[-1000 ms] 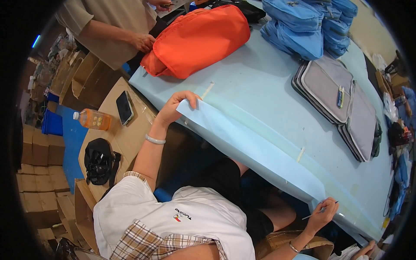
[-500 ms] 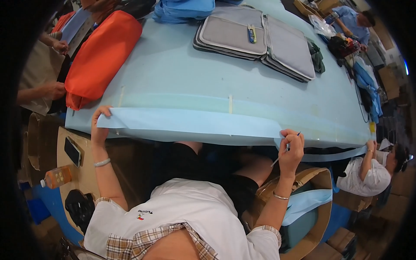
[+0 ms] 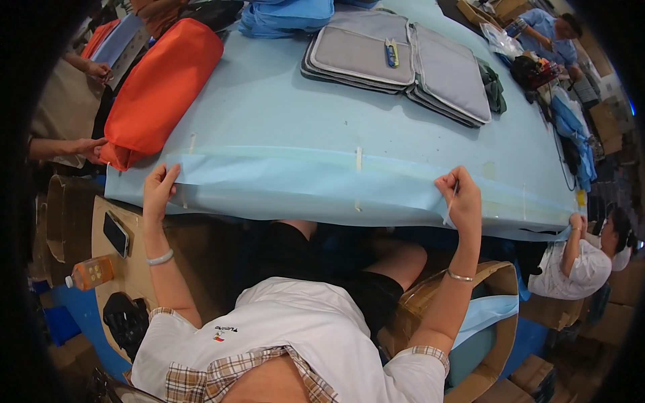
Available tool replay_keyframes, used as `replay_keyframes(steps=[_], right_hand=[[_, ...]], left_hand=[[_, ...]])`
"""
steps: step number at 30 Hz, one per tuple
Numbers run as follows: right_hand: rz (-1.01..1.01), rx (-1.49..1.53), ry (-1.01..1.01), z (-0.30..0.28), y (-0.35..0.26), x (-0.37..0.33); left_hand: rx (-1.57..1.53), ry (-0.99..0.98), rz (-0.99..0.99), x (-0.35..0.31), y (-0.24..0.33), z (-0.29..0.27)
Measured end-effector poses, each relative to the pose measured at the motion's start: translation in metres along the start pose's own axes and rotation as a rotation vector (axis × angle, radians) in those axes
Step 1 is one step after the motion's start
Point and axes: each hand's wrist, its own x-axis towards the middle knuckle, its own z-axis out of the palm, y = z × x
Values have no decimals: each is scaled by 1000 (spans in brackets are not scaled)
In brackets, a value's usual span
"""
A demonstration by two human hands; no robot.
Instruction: Applying a light blue strip of material to the edge of a padded surface at a workstation.
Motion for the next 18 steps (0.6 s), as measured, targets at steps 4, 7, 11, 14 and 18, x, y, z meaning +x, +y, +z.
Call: replay_keyframes(steps=[4,7,11,14,18], right_hand=[[-41,-154,-12,13,-5,22],[-39,-230,-8,22,-5,31],[-77,-156,22,23,15,32],[-107,-302,29,34,8,35],[-153,-255,-7,61,0,52]], left_hand=[[286,78,190,5,-9,1],[421,154,242,5,-8,4],[657,261,244,8,2,15],[776,380,373,25,-34,-10],[890,412,321,31,-49,-29]])
